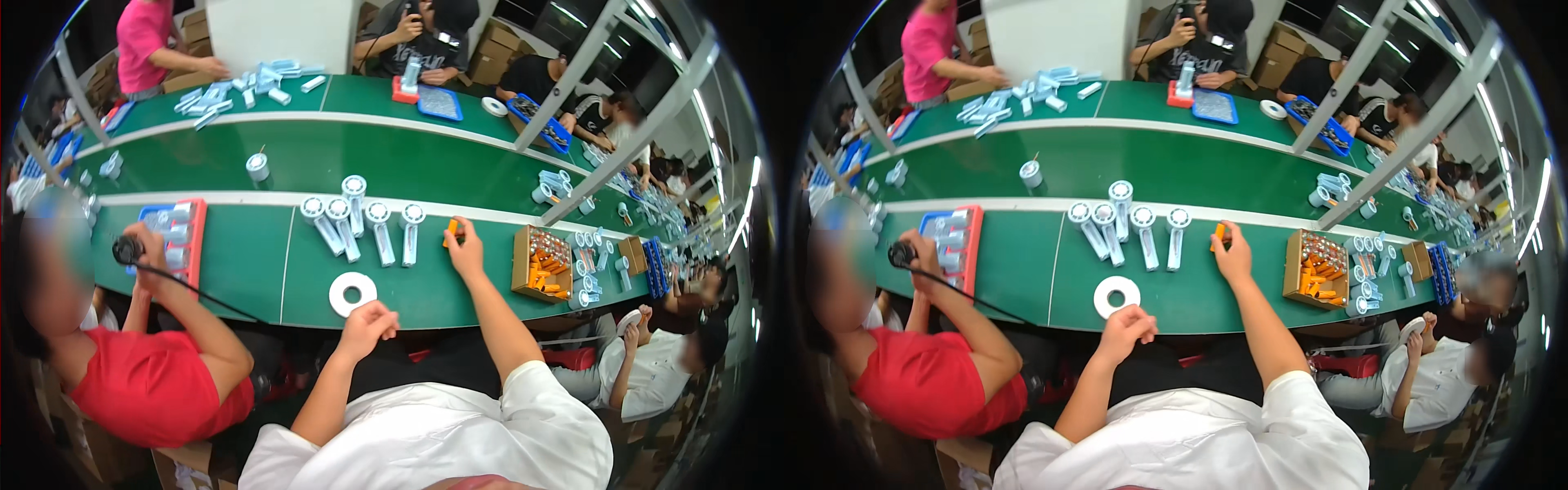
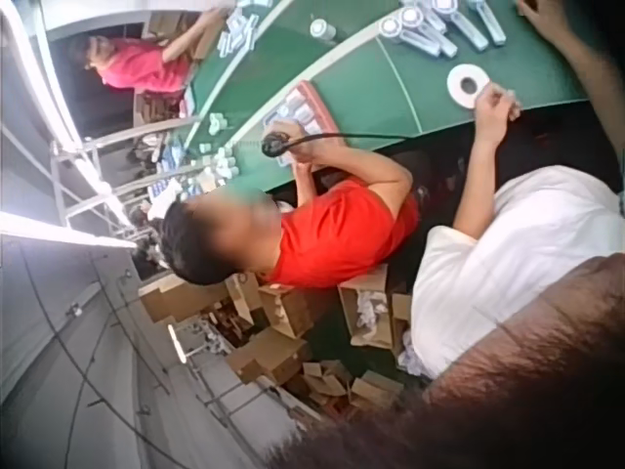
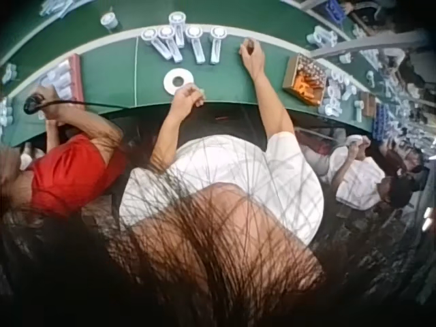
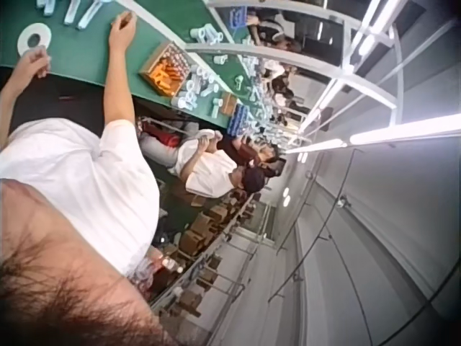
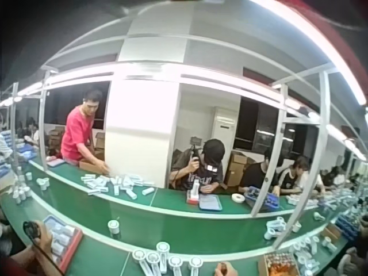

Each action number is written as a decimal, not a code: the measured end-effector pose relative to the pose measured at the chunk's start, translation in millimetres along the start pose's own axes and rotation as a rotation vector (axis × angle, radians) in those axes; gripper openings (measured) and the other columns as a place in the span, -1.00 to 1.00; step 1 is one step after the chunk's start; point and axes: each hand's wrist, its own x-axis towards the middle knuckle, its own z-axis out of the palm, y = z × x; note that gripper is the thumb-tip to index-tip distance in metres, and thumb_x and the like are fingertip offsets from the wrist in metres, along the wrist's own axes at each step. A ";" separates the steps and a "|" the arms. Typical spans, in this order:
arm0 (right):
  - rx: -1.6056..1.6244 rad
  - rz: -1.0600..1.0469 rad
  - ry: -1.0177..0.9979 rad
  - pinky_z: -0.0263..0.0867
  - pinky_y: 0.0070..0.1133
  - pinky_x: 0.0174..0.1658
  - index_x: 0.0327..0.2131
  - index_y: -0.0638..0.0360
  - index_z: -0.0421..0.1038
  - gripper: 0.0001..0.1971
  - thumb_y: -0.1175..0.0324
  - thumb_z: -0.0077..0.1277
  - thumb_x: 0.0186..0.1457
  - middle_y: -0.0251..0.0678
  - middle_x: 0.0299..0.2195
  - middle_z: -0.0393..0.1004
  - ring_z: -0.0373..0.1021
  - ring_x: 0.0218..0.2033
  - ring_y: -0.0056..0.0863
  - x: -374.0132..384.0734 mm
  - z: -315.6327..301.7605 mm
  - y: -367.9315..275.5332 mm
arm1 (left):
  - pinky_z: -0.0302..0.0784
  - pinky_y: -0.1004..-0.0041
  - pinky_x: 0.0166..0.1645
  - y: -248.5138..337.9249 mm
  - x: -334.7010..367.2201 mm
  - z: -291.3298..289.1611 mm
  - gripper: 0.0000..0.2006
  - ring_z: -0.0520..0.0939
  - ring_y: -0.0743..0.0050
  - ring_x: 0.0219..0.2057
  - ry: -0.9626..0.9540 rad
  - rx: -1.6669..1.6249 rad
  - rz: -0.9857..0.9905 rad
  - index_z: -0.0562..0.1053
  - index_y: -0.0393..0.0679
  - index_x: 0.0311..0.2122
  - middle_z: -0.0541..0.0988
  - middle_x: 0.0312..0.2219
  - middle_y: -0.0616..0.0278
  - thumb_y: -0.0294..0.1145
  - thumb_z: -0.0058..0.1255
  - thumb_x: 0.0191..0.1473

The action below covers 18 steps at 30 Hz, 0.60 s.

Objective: Applying adhesive tape to small orange electronic components at a factory assembly line.

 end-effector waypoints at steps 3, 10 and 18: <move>-0.208 -0.057 0.106 0.37 -0.46 -0.12 0.12 0.11 0.43 -0.57 0.26 0.19 0.21 -0.25 -0.25 0.52 0.45 -0.25 -0.36 0.6 8.2 10.5 | 0.52 0.49 -0.25 24.2 -4.6 0.2 -0.72 0.59 0.37 -0.40 0.339 0.401 -0.029 0.46 -0.22 -0.01 0.65 -0.34 0.10 -0.48 0.18 0.18; -0.621 -0.093 0.218 0.22 -0.20 0.12 0.16 0.08 0.44 -0.52 0.09 0.11 0.24 -0.11 0.04 0.36 0.28 0.02 -0.07 11.1 24.1 43.3 | 0.25 0.02 0.25 21.6 13.6 -19.4 -0.38 0.33 -0.18 0.21 0.428 1.623 0.394 0.42 -0.13 0.06 0.30 0.23 -0.09 -0.27 0.43 -0.13; 0.342 -0.005 0.009 0.26 -0.46 0.09 0.21 0.20 0.31 -0.47 0.44 0.18 0.17 -0.17 0.02 0.43 0.34 0.03 -0.29 -63.0 -22.4 -61.9 | 0.37 0.27 0.19 12.7 14.1 -31.4 -0.54 0.37 -0.08 0.17 0.480 1.233 0.418 0.44 -0.18 0.06 0.33 0.21 -0.01 -0.28 0.27 0.08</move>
